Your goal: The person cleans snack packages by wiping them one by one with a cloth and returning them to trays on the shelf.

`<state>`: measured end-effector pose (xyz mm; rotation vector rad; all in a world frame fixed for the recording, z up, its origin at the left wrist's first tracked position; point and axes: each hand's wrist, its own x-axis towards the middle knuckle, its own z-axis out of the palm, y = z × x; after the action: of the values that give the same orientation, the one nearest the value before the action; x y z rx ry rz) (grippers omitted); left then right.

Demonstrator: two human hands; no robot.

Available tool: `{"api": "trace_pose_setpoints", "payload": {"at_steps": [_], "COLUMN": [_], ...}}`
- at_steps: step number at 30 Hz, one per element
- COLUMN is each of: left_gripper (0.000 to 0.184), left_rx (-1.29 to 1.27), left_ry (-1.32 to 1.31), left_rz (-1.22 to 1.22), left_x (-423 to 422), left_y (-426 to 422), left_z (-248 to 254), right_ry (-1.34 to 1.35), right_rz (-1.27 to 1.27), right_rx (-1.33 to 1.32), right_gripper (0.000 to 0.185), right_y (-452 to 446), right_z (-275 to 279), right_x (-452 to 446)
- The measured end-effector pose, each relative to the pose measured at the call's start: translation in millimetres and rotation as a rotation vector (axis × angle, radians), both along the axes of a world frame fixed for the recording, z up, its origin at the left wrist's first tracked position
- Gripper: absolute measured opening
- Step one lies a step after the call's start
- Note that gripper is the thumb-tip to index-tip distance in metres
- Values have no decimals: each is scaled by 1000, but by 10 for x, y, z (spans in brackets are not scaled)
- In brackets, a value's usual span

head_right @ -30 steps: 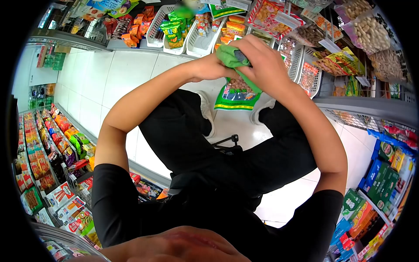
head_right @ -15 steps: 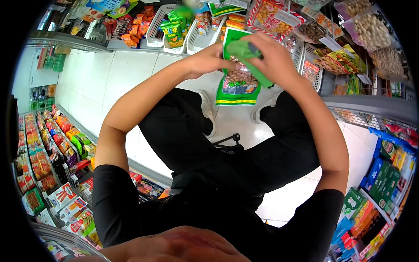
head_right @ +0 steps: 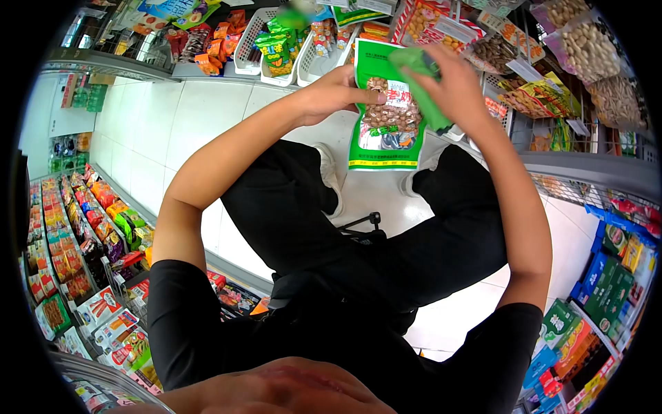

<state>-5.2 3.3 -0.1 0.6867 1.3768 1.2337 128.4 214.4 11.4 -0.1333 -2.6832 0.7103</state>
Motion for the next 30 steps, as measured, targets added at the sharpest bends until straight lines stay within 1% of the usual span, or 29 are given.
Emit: {"api": "trace_pose_setpoints", "payload": {"at_steps": [3,4,7,8,11,14,16,19,22,25,28,30], "left_gripper": [48,48,48,47,48,48,48,41,43,39,36,36], "left_rx": [-22,-33,-29,-47,-69,-44,-34,-41,-55,-93,-71,-57], "left_ry": [-19,-14,-27,-17,-4,-44,-66,-68,-86,-199,-190,-191], "left_rz": [22,25,16,8,-4,20,37,89,174,271,291,307], "left_x": [25,21,-6,-5,-26,-19,-12,-20,-80,-146,-160,-165], "left_y": [-4,-4,5,5,14,26,30,34,66,116,99,89], "left_z": [-8,-12,-44,-45,-49,-110,-107,-117,-158,-263,-287,-285], "right_ry": [-41,-8,-69,-120,-98,-64,-72,-75,-150,-229,-302,-342], "right_rz": [-155,-121,122,165,210,-30,-120,-80,62,-21,-110,-170], "right_rx": [32,36,-57,-119,-123,-23,29,26,-113,-111,-42,-173], "right_gripper": [36,36,36,37,38,43,47,47,48,53,59,62], "right_y": [246,215,-25,-66,-10,371,449,407,294,352,395,361], "right_z": [-102,-109,0,5,-51,-344,-319,-290,-187,-311,-378,-357], "right_x": [15,45,105,104,43,-14,4,64,81,70,58,57]}}
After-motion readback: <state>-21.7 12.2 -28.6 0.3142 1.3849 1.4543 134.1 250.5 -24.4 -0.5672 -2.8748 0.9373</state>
